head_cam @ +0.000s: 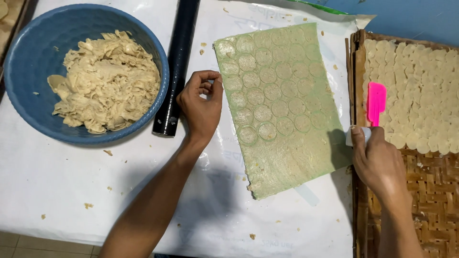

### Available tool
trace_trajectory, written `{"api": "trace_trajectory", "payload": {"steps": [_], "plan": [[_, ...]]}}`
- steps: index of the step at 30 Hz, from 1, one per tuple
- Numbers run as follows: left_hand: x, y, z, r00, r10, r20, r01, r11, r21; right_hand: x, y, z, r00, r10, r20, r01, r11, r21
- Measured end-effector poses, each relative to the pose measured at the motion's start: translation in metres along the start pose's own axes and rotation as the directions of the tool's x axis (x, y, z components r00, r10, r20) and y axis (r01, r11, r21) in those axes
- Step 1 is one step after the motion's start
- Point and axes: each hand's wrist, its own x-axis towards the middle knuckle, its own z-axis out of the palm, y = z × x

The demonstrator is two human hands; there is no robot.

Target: Cutting out small circles from a thin green dough sheet using a circular mold.

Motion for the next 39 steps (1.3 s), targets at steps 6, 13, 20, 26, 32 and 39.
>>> {"api": "trace_trajectory", "payload": {"steps": [6, 13, 20, 26, 32, 39], "plan": [[0.000, 0.000, 0.001, 1.000, -0.012, -0.003, 0.012, 1.000, -0.008, -0.022, -0.006, 0.000, 0.998, 0.062, -0.018, -0.064, 0.989, -0.136], [0.000, 0.001, 0.000, 1.000, -0.009, 0.000, 0.009, 1.000, -0.014, -0.031, -0.009, 0.000, 0.995, 0.091, -0.041, -0.095, 0.990, -0.101], [-0.001, 0.000, 0.001, 1.000, -0.011, 0.009, 0.011, 1.000, -0.018, -0.022, -0.010, -0.003, 0.999, 0.041, -0.033, -0.042, 0.999, -0.025], [-0.001, -0.001, 0.001, 1.000, 0.004, -0.003, -0.004, 1.000, -0.026, -0.011, -0.020, 0.001, 0.998, 0.058, 0.023, -0.058, 0.998, -0.002], [0.000, 0.000, 0.001, 1.000, -0.010, -0.005, 0.010, 1.000, -0.017, -0.018, -0.014, 0.001, 0.985, 0.126, 0.118, -0.134, 0.989, 0.059], [-0.001, 0.000, 0.001, 1.000, 0.028, -0.013, -0.029, 0.999, -0.037, -0.024, -0.016, 0.004, 0.999, -0.034, -0.014, 0.034, 0.999, -0.030]]}}
